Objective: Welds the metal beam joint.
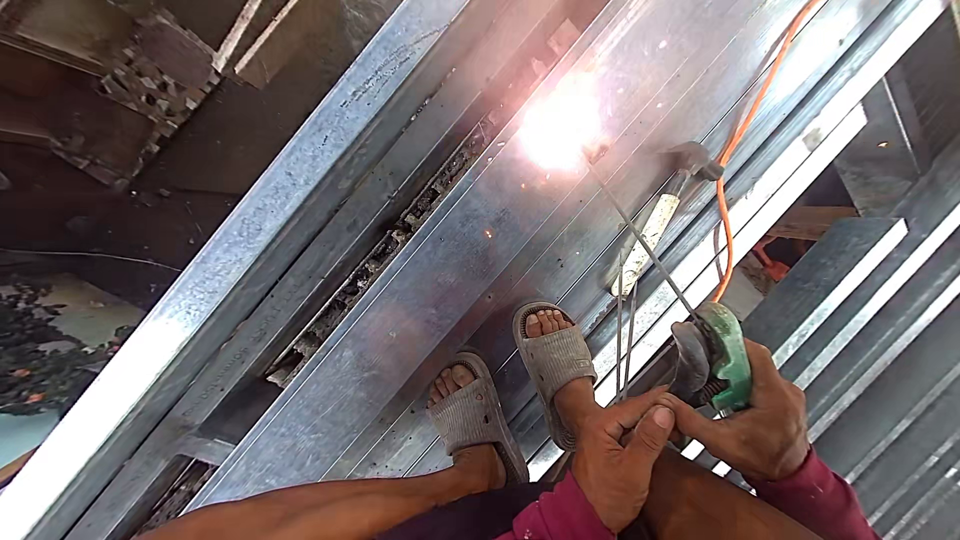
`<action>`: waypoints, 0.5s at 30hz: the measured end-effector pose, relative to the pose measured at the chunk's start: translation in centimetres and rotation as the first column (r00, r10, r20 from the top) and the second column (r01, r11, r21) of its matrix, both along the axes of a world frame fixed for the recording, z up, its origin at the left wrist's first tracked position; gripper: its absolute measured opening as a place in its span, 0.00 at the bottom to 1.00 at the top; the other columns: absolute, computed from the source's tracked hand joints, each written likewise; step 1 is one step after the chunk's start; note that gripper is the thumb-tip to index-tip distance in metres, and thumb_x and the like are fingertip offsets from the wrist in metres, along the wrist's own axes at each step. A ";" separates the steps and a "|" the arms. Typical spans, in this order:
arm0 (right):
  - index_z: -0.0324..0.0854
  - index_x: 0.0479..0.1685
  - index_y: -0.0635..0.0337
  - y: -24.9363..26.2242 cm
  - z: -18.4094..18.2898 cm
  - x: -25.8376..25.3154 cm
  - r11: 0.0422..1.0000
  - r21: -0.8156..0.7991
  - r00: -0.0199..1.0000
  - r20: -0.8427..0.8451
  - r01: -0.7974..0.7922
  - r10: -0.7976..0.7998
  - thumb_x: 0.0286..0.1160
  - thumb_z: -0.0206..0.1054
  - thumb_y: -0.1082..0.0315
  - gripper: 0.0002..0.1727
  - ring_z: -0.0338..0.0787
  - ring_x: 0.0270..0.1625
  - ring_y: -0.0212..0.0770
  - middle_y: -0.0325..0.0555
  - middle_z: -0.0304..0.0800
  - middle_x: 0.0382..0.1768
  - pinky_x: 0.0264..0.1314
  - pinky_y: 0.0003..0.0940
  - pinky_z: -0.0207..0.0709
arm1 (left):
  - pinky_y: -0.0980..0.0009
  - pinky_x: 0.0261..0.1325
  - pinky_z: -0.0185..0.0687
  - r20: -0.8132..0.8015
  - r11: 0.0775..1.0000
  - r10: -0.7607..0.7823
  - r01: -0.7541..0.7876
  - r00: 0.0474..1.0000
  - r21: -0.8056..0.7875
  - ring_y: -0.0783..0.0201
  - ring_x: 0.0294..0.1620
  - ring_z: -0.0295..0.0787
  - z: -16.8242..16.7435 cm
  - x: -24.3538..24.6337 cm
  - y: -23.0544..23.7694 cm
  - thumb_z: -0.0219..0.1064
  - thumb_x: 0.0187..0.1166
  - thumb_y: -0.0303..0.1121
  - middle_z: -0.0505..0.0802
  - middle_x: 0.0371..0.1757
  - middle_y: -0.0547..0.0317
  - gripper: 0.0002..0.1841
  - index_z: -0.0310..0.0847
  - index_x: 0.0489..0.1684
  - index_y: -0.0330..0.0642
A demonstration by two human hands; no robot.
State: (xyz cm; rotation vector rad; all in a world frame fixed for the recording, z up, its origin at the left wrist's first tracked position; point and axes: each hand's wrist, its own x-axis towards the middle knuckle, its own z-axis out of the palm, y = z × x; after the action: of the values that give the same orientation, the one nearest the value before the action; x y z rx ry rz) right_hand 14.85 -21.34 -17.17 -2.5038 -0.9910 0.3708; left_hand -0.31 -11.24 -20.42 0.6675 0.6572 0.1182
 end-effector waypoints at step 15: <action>0.79 0.60 0.69 0.2 0.0 0.0 1.000 -0.012 1.000 -0.002 0.018 -0.018 0.51 0.77 0.29 0.50 0.88 0.37 0.21 0.47 0.93 0.36 0.37 0.19 0.81 | 0.71 0.67 0.86 0.016 1.000 0.022 -0.022 1.000 0.004 0.69 0.57 0.93 -0.2 0.1 -0.1 0.61 0.88 0.33 0.97 0.54 0.49 0.16 0.89 0.54 0.26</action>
State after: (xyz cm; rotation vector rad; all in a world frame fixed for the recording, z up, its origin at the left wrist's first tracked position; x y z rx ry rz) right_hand 14.88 -21.18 -17.17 -2.5207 -0.9679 0.3745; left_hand -0.25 -11.35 -20.67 0.6632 0.6493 0.1454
